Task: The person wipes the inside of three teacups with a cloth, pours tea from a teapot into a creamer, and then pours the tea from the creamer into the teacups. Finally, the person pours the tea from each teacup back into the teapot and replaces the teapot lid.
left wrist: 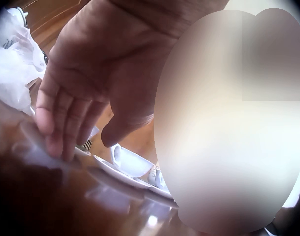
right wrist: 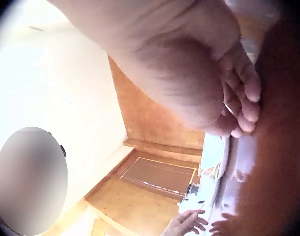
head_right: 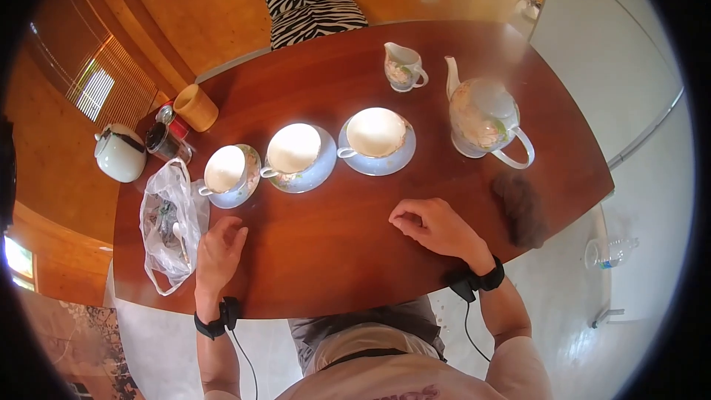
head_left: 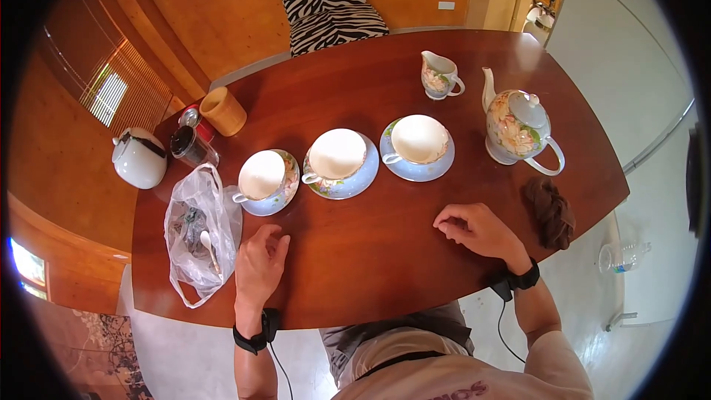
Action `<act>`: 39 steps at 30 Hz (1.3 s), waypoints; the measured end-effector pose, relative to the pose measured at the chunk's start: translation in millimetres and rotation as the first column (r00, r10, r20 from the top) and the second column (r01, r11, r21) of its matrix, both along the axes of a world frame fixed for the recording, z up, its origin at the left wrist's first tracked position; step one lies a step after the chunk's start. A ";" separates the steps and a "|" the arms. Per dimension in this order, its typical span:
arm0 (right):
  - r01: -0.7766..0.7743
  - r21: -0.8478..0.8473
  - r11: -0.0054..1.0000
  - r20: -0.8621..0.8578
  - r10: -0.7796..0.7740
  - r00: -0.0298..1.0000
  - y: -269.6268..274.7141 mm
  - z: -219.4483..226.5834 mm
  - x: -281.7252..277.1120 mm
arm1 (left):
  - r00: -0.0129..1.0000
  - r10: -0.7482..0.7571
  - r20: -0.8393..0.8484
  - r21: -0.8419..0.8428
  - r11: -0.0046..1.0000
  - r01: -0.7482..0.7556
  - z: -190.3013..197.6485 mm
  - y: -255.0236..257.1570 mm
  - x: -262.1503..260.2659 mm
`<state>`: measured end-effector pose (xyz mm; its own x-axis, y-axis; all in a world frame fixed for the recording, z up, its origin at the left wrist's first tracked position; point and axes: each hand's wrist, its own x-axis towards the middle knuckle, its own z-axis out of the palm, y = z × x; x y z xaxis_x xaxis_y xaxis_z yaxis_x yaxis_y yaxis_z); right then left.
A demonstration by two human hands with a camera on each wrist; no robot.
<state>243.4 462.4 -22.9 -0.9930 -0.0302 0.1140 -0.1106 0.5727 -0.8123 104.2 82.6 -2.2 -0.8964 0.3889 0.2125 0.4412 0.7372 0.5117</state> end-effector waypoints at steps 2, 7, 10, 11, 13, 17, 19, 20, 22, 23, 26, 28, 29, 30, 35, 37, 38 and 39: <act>0.071 -0.184 0.980 0.154 -0.043 0.987 6.9 8.8 9.7 | 1.000 0.003 0.030 -0.039 0.999 -0.002 10.3 3.1 6.7; 0.642 -0.247 0.726 -0.254 -0.688 0.680 36.0 30.4 51.1 | 0.997 -0.076 0.003 -0.074 0.994 0.076 6.2 1.9 22.6; 0.873 -0.059 0.484 -0.476 -0.783 0.401 67.1 36.2 58.9 | 0.987 -0.161 0.022 -0.135 0.977 0.163 4.1 11.4 38.3; 0.893 -0.042 0.447 -0.417 -0.820 0.391 80.4 34.2 62.4 | 0.981 -0.187 0.042 -0.158 0.969 0.191 -0.9 13.5 42.7; 0.902 -0.029 0.431 -0.196 -0.887 0.417 92.6 41.8 62.0 | 0.969 -0.184 0.164 -0.193 0.958 0.214 -5.0 19.9 51.6; 0.749 -0.128 0.650 0.097 -0.744 0.661 131.4 41.7 64.5 | 0.984 -0.160 0.074 -0.233 0.957 0.173 -26.0 25.3 62.6; 0.793 -0.199 0.576 0.204 -0.767 0.608 129.2 44.4 57.8 | 0.985 -0.161 0.059 -0.217 0.961 0.170 -31.3 23.6 64.1; 0.795 -0.197 0.574 0.203 -0.769 0.606 128.6 47.3 55.7 | 0.986 -0.162 0.040 -0.203 0.965 0.166 -33.6 23.4 63.9; 0.764 -0.280 0.581 0.268 -0.717 0.643 127.5 52.4 54.4 | 0.989 -0.146 0.015 -0.190 0.971 0.146 -40.2 24.5 67.5; 0.766 -0.277 0.580 0.267 -0.720 0.641 127.6 53.3 54.6 | 0.992 -0.124 -0.008 -0.179 0.976 0.121 -42.1 25.4 68.4; 0.760 -0.291 0.582 0.299 -0.699 0.650 127.1 53.7 54.8 | 0.993 -0.113 -0.031 -0.189 0.976 0.105 -43.2 26.8 69.1; 0.753 -0.316 0.577 0.300 -0.692 0.657 126.1 53.8 54.8 | 0.993 -0.113 -0.038 -0.187 0.977 0.104 -43.5 27.1 69.7; 0.756 -0.314 0.574 0.298 -0.697 0.652 126.5 53.5 55.0 | 0.993 -0.111 -0.048 -0.187 0.977 0.100 -43.1 27.4 69.4; 0.758 -0.324 0.566 0.320 -0.689 0.651 127.4 53.0 54.8 | 0.992 -0.117 -0.048 -0.184 0.977 0.106 -42.8 27.7 69.2; 0.758 -0.377 0.533 0.326 -0.689 0.647 126.5 49.1 50.5 | 0.992 -0.108 -0.063 -0.172 0.980 0.096 -42.4 28.4 69.6; 0.737 -0.464 0.492 0.305 -0.692 0.654 134.5 39.8 48.4 | 0.992 -0.107 -0.065 -0.170 0.981 0.095 -43.2 28.0 69.3; 0.736 -0.463 0.494 0.303 -0.692 0.655 135.4 39.2 47.7 | 0.992 -0.107 -0.064 -0.171 0.981 0.094 -43.6 27.3 69.6; 0.731 -0.476 0.488 0.292 -0.696 0.656 136.0 39.3 46.4 | 0.992 -0.105 -0.066 -0.168 0.981 0.092 -44.1 26.8 69.7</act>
